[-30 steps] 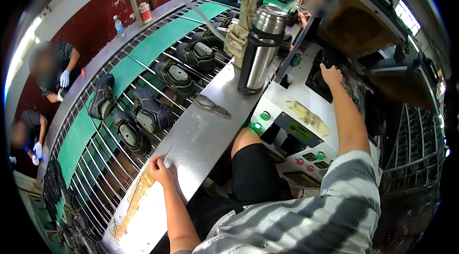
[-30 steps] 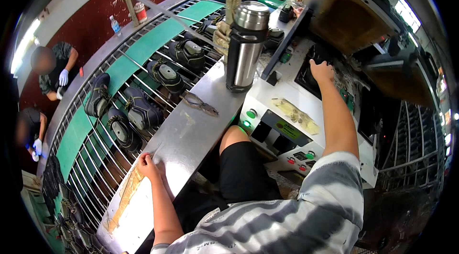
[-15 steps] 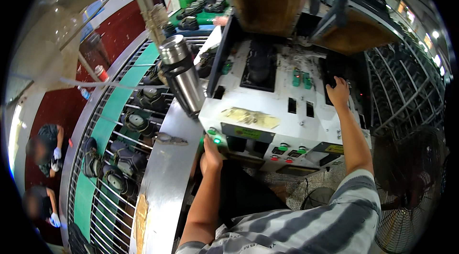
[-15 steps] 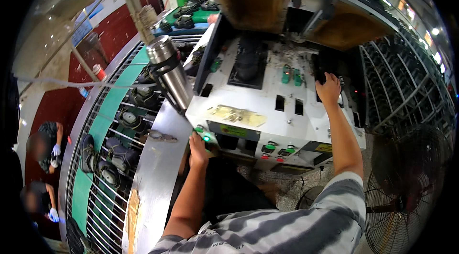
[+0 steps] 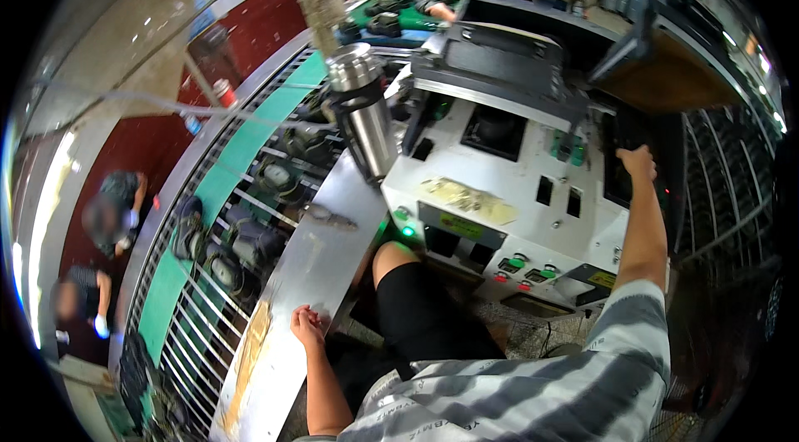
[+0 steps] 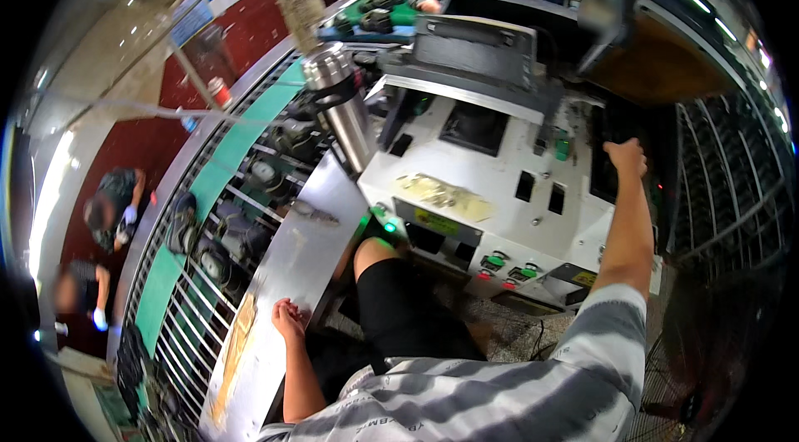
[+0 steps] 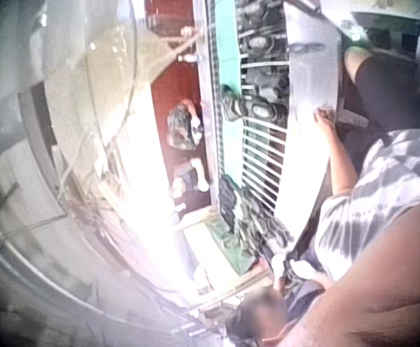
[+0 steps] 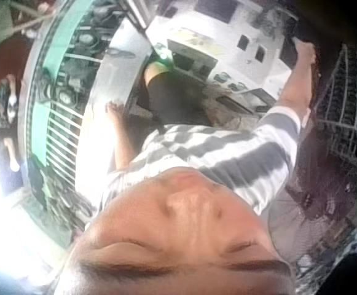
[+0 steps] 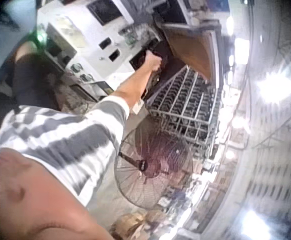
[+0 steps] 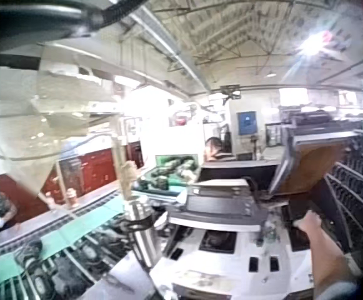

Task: The person picks up shoes from a conveyor belt, places them into a machine for processing, and then returns the shoes to the belt.

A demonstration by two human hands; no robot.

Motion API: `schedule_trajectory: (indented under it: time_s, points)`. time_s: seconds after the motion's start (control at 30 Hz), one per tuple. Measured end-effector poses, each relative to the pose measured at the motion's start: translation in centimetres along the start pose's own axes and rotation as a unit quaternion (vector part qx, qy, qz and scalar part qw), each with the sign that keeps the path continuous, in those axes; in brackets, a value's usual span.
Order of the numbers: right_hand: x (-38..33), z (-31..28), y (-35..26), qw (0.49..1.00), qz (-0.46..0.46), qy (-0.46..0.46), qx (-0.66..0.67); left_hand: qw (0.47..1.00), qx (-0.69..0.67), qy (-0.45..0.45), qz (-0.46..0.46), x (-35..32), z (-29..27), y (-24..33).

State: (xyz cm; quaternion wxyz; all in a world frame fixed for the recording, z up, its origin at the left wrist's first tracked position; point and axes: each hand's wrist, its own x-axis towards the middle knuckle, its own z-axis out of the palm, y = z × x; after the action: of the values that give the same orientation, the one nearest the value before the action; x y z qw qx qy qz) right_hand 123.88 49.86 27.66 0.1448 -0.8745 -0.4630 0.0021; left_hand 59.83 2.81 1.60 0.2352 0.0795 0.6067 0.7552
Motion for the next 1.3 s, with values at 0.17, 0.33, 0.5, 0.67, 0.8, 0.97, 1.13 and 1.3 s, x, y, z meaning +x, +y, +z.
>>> schedule_trajectory:
  time_s: [0.17,0.33,0.5,0.67,0.8,0.97,1.13,1.3]
  points:
    - [-6.0,0.6,1.1,0.966,-0.038,0.233,0.102,0.999,0.021,-0.006,0.024,0.0,-1.0,-1.4]
    - [-13.2,3.2,4.6,0.889,-0.152,0.388,0.188,0.992,0.122,-0.026,0.028,0.8,-0.6,-1.6]
    - [-18.1,4.0,4.6,0.789,-0.235,0.440,0.359,0.976,0.155,-0.148,-0.039,0.4,0.6,0.5]
    - [-26.1,6.5,1.2,0.705,-0.340,-0.105,0.613,0.902,-0.073,-0.410,-0.117,-4.0,3.6,8.4]
    - [-36.7,3.3,-5.2,0.485,-0.410,-0.498,0.591,0.808,-0.297,-0.501,-0.089,-8.1,5.4,15.0]
    - [-53.1,-7.4,-17.0,0.352,-0.724,-0.545,0.234,0.797,-0.431,-0.415,-0.084,-7.8,-4.3,15.8]
    - [-54.2,-2.0,-17.7,0.411,-0.598,-0.628,0.280,0.949,-0.295,-0.109,0.020,-2.6,-19.7,14.7]
    - [-55.1,3.9,-17.6,0.480,-0.553,-0.630,0.258,0.992,-0.097,0.075,-0.030,9.8,-30.4,19.0]
